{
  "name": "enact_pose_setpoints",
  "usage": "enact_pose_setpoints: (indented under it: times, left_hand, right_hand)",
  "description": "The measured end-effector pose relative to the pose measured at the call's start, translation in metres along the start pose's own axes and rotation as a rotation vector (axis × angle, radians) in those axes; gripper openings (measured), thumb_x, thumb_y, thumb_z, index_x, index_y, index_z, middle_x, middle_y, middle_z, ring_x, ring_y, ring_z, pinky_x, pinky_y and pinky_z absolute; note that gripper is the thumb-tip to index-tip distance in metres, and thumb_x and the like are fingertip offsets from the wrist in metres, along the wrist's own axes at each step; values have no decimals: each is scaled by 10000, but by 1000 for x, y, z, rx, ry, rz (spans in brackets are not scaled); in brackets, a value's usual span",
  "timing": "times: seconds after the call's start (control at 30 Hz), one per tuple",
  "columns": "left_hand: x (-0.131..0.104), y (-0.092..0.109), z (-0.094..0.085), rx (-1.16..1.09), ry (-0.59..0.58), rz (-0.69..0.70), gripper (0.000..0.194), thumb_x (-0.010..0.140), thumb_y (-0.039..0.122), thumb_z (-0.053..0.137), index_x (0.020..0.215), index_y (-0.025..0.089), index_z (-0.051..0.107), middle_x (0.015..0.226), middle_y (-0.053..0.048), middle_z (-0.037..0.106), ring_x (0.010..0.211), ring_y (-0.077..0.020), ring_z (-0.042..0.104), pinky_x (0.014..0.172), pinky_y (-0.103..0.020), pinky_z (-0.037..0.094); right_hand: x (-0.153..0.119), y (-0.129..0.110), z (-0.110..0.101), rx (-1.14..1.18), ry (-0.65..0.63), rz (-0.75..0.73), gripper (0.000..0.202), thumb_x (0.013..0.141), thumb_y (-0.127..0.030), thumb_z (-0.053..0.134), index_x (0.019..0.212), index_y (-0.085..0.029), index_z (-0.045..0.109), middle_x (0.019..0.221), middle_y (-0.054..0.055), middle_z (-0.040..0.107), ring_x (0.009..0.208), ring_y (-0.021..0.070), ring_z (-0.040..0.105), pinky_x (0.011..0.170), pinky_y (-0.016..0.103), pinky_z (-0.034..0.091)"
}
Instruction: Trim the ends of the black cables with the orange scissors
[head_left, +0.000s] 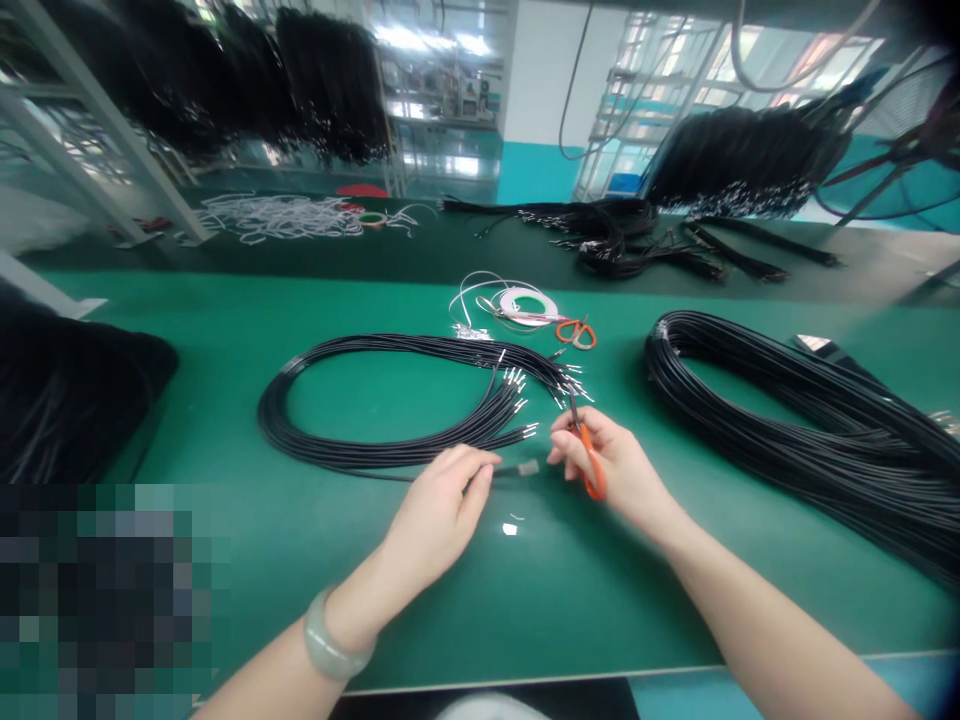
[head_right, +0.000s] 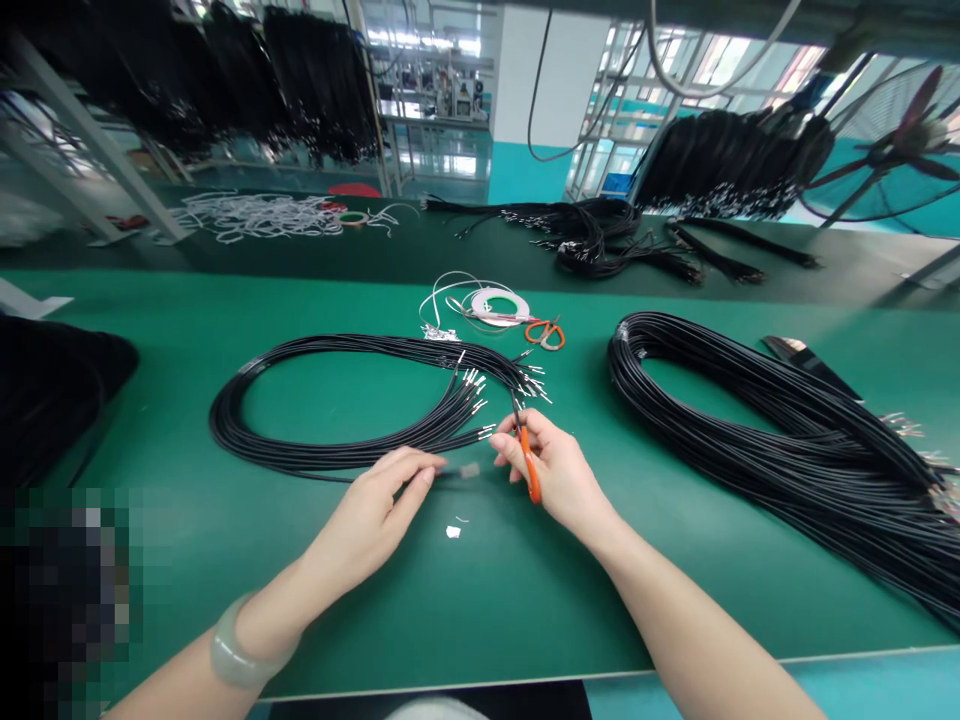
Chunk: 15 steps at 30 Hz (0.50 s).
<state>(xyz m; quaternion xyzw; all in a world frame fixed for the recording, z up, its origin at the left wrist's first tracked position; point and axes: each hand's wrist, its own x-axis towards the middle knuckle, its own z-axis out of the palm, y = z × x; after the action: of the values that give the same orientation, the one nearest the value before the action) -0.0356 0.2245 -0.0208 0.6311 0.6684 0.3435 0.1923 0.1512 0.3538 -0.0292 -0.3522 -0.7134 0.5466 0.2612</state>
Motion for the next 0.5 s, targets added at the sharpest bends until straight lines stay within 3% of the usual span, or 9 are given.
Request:
enact_pose_setpoints:
  times: [0.13,0.27,0.37,0.43,0.5]
  left_hand:
    - [0,0,-5,6,-216,-142,221,908,262,471,944,219,685,860,-8,714,692,-156,630,621,-244,435]
    - [0,1,-11,14,-386,-214,174,833,219,505,790,223,673,617,38,662,496,-124,561,496,-223,340]
    - [0,0,-12,12,-392,-250,148,801,196,502,777,217,647,559,47,625,473,-123,539,480,-221,310]
    - [1,-3,-10,23,-352,-270,143,804,203,495,778,211,635,574,39,622,489,-127,539,484,-224,309]
    - [2,-5,-8,44,-295,-291,137,815,215,493,784,210,626,589,33,619,511,-133,541,496,-228,318]
  right_hand:
    - [-1,2,2,-272,91,-132,154,872,-344,601,966,-230,557,854,29,685,730,169,643,712,293,497]
    - [-10,-1,11,-314,-108,-161,144,842,-261,626,964,-249,549,894,10,697,763,161,652,718,269,493]
    - [-22,-3,25,-297,-217,-36,286,754,-258,731,963,-259,536,850,-12,684,727,164,642,666,257,494]
    - [-29,-3,36,-375,-199,5,391,685,-222,780,982,-261,531,850,-10,673,709,174,624,642,265,484]
    - [-34,-2,44,-416,-166,-6,400,697,-165,747,1013,-262,522,863,-7,665,713,175,616,651,269,476]
